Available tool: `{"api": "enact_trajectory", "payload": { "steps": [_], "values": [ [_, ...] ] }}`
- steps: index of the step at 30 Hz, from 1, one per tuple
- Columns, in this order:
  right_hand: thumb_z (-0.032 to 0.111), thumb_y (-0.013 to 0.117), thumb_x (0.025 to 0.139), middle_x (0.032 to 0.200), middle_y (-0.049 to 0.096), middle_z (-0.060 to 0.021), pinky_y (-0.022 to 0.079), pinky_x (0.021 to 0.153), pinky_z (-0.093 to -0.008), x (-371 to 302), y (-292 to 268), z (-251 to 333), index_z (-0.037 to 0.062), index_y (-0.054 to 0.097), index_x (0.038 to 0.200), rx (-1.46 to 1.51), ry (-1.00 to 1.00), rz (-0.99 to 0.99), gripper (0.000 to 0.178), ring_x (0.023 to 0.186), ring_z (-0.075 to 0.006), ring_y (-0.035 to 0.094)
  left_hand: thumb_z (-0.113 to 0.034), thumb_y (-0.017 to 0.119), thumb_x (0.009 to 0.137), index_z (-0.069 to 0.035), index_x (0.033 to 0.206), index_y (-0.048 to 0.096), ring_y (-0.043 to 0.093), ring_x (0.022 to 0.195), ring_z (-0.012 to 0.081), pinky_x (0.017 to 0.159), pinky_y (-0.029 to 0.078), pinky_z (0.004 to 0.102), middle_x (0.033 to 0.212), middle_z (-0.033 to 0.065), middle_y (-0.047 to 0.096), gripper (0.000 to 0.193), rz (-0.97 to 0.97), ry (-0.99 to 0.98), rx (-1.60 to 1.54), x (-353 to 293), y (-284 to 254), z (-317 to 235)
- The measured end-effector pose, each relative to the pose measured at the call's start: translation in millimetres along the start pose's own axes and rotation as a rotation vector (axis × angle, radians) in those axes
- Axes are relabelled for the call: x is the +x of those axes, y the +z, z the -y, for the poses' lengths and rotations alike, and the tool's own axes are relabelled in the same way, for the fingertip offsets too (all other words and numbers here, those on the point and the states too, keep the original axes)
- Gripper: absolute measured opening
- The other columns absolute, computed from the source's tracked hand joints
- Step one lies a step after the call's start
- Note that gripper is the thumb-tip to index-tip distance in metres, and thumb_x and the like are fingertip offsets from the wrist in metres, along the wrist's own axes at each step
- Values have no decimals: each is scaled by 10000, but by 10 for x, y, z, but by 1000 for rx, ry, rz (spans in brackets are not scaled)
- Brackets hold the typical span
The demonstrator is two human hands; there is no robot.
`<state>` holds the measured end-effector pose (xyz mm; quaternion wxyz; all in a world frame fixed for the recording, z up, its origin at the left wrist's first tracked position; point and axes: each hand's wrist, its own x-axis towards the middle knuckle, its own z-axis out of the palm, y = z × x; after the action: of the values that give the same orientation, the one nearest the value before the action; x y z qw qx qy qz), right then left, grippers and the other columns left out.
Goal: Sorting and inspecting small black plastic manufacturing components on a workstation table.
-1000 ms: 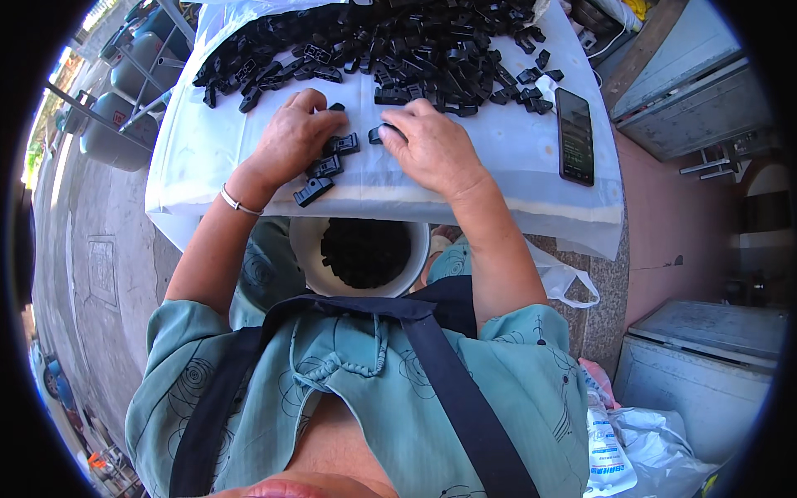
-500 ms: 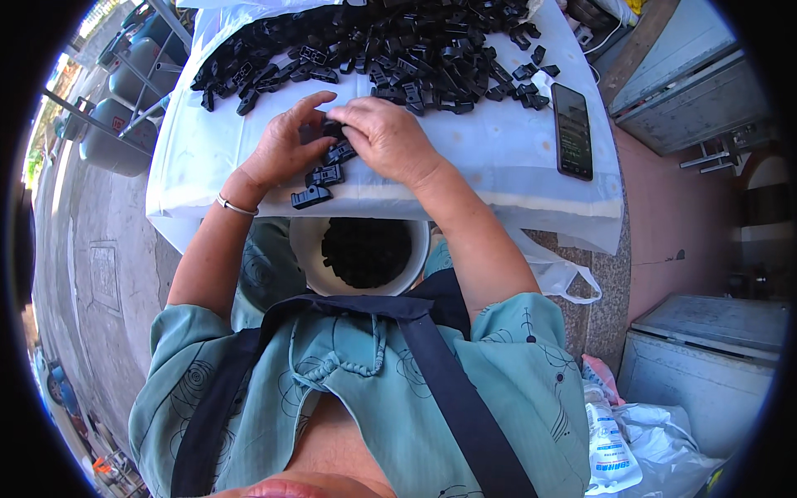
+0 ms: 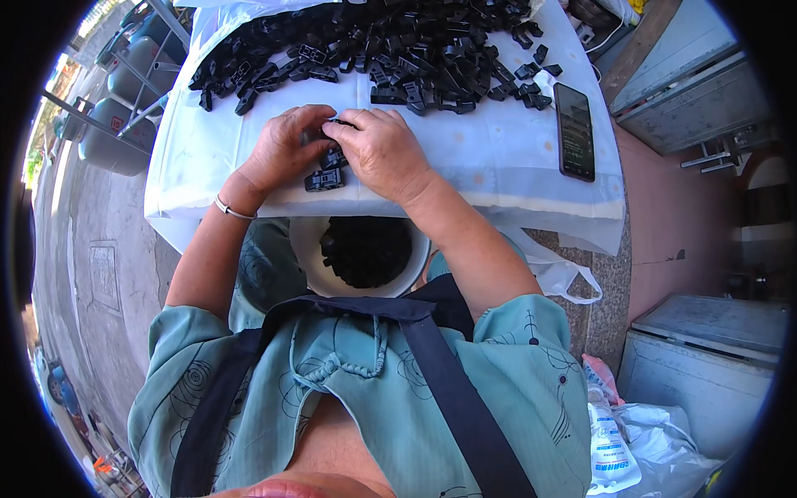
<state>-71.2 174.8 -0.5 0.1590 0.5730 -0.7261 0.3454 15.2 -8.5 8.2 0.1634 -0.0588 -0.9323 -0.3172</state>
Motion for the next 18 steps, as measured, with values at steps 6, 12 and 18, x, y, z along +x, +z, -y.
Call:
{"api": "enact_trajectory", "payload": {
  "steps": [6,12,18],
  "values": [
    [127,668,835,1098,660,-112,459,882,-382,-5,-44,-29,108,700,1099,-7,-4,51,266,1009,-293,621,-54,729,762,-38,1134,606,660,844,243,758,544,327,971,119,662,393,-103,36,38,-26,63,41],
    [302,601,903,1155,649,-137,385,980,-420,-75,-54,-17,97,662,1165,-95,103,129,338,1136,-309,562,-123,674,806,-71,1140,616,644,818,301,739,531,371,969,136,639,344,-116,-98,-89,112,-102,-6],
    [286,563,936,924,680,-151,526,620,-411,182,-144,-82,73,642,1131,-6,340,-18,299,748,-344,660,-398,568,903,-136,1165,626,651,880,355,764,520,431,983,167,672,374,-138,-268,406,568,-13,328]
  ]
}}
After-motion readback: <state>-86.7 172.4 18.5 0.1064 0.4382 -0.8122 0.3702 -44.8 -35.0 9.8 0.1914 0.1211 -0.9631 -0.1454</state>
